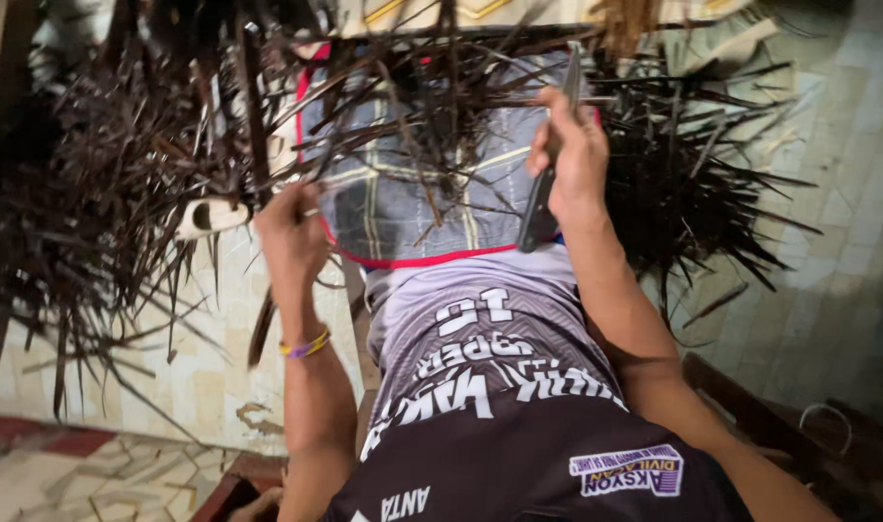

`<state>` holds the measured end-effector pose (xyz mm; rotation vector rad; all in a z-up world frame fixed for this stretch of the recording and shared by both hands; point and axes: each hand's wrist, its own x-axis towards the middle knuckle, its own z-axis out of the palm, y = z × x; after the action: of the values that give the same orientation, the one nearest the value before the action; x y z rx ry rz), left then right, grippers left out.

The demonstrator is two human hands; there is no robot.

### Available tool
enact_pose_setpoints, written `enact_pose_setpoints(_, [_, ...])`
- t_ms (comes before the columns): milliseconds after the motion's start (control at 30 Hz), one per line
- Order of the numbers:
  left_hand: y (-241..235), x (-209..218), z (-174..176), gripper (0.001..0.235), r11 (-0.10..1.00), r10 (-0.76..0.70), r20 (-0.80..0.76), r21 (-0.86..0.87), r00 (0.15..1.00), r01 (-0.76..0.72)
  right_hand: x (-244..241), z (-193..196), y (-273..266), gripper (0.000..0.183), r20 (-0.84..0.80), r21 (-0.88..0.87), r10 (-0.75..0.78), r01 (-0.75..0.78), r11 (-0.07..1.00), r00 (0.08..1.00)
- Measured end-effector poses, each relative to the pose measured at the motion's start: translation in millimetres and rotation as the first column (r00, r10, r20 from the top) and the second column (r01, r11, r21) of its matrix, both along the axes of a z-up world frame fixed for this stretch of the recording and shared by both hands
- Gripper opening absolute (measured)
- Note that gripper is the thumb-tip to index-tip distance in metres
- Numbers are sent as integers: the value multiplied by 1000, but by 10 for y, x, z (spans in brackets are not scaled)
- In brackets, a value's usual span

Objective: The person sits on the floor and uses a knife to strip and cut dried palm leaves into smaller pieces. They repeatedly pull fibers from the leaves and cut them, placing the processed material into a pile on their lap.

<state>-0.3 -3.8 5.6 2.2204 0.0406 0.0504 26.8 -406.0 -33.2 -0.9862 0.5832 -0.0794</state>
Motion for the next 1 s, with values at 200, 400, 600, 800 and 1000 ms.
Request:
enact_pose_setpoints(200, [-938,308,736,19,920,-363,-109,-202,926,337,-136,520,644,49,234,93,462,-493,865,855])
enact_pose_setpoints(400, [-1207,585,762,15,891,-450,63,-37,891,452,-25,491,701,18,152,141,284,-305,942,947])
enact_pose_setpoints(600, [-1264,638,614,18,896,-438,-27,-98,899,433,38,322,438,12,196,140,159,-188,972,968])
enact_pose_setpoints(800, [-1106,532,397,25,920,-381,-61,77,922,385,128,136,288,5,56,174,-41,31,984,998])
enact_pose_setpoints(1000, [-959,450,255,17,977,-204,-103,49,974,209,109,291,234,19,106,-20,-93,96,995,990])
